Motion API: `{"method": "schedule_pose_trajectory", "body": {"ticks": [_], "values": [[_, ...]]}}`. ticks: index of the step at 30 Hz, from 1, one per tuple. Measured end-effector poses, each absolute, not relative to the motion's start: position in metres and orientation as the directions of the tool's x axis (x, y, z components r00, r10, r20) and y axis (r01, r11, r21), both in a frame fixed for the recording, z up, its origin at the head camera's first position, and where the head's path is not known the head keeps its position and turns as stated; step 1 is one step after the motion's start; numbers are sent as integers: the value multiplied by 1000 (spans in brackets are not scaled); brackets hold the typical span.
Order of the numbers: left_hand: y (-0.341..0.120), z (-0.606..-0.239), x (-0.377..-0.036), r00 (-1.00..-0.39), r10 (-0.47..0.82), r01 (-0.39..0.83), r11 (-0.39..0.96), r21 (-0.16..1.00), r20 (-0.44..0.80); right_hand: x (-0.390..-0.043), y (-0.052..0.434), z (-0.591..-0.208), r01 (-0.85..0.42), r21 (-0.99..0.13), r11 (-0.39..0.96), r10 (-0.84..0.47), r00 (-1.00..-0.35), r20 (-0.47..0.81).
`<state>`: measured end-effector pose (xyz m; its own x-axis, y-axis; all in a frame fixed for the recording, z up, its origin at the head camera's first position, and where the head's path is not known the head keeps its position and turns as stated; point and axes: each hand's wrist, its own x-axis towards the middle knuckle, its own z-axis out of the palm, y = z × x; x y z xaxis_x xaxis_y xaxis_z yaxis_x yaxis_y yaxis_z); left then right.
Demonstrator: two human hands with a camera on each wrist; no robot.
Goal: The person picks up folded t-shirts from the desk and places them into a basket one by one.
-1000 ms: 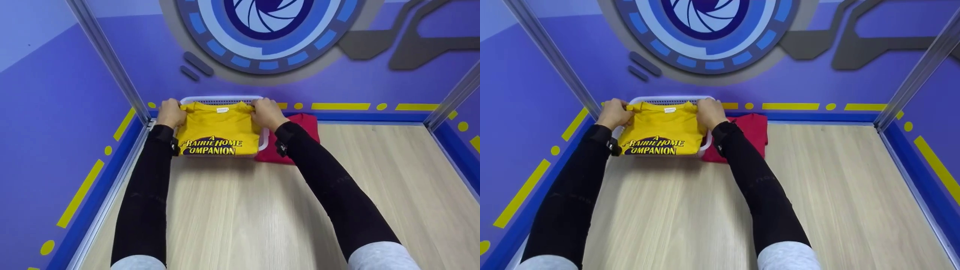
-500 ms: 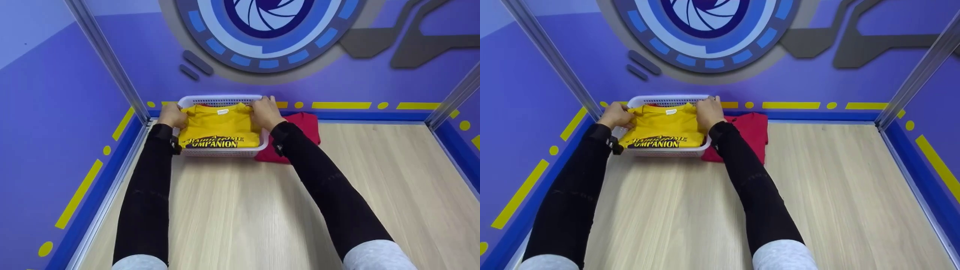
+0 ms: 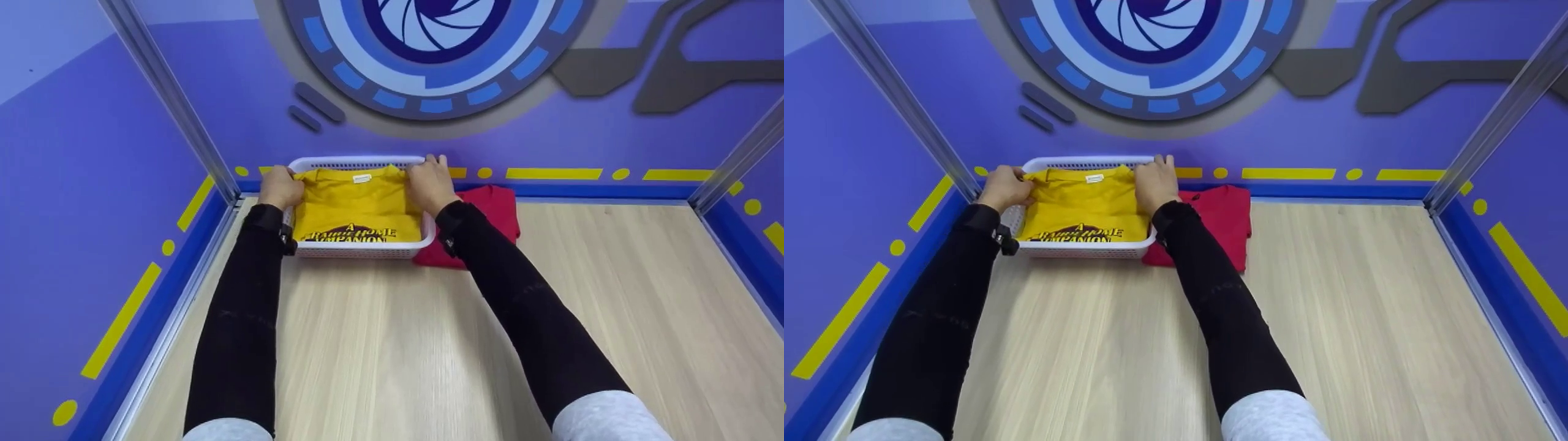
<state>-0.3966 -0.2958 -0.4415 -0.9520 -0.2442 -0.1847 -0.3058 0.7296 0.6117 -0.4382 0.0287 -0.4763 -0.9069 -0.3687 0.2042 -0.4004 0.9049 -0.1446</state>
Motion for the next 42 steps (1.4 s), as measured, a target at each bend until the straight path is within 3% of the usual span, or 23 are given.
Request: {"method": "schedule_pose_trajectory", "body": {"ticks": [5, 9, 14, 19, 26, 30, 35, 42], "values": [[-289, -446, -399, -955, -257, -295, 741, 603, -152, -437, 26, -480, -379, -88, 921, -342, -897, 279], [-282, -448, -400, -971, -205, -237, 789, 567, -121, -431, 23, -480, -430, -42, 902, -394, -859, 328], [-267, -449, -402, -990, -139, -136, 873, 468, -28, -425, 14, -476, -488, 55, 871, -487, -843, 227], [-254, -446, -402, -982, -6, -75, 932, 356, -191, -420, 9, -473, -477, 85, 875, -480, -876, 33], [-255, -448, -404, -892, 62, -106, 935, 340, -448, -417, 11, -481, -482, 57, 874, -472, -872, -126], [-256, -452, -401, -880, 76, -116, 923, 367, -469, -418, 13, -487, -476, 16, 879, -469, -871, -144], [-257, -447, -384, -930, 83, -56, 931, 362, -358, -414, 18, -478, -518, -51, 854, -520, -851, -73], [-258, -444, -349, -959, 150, 46, 919, 392, -239, -383, 26, -464, -667, -398, 629, -747, -660, -76]]}}
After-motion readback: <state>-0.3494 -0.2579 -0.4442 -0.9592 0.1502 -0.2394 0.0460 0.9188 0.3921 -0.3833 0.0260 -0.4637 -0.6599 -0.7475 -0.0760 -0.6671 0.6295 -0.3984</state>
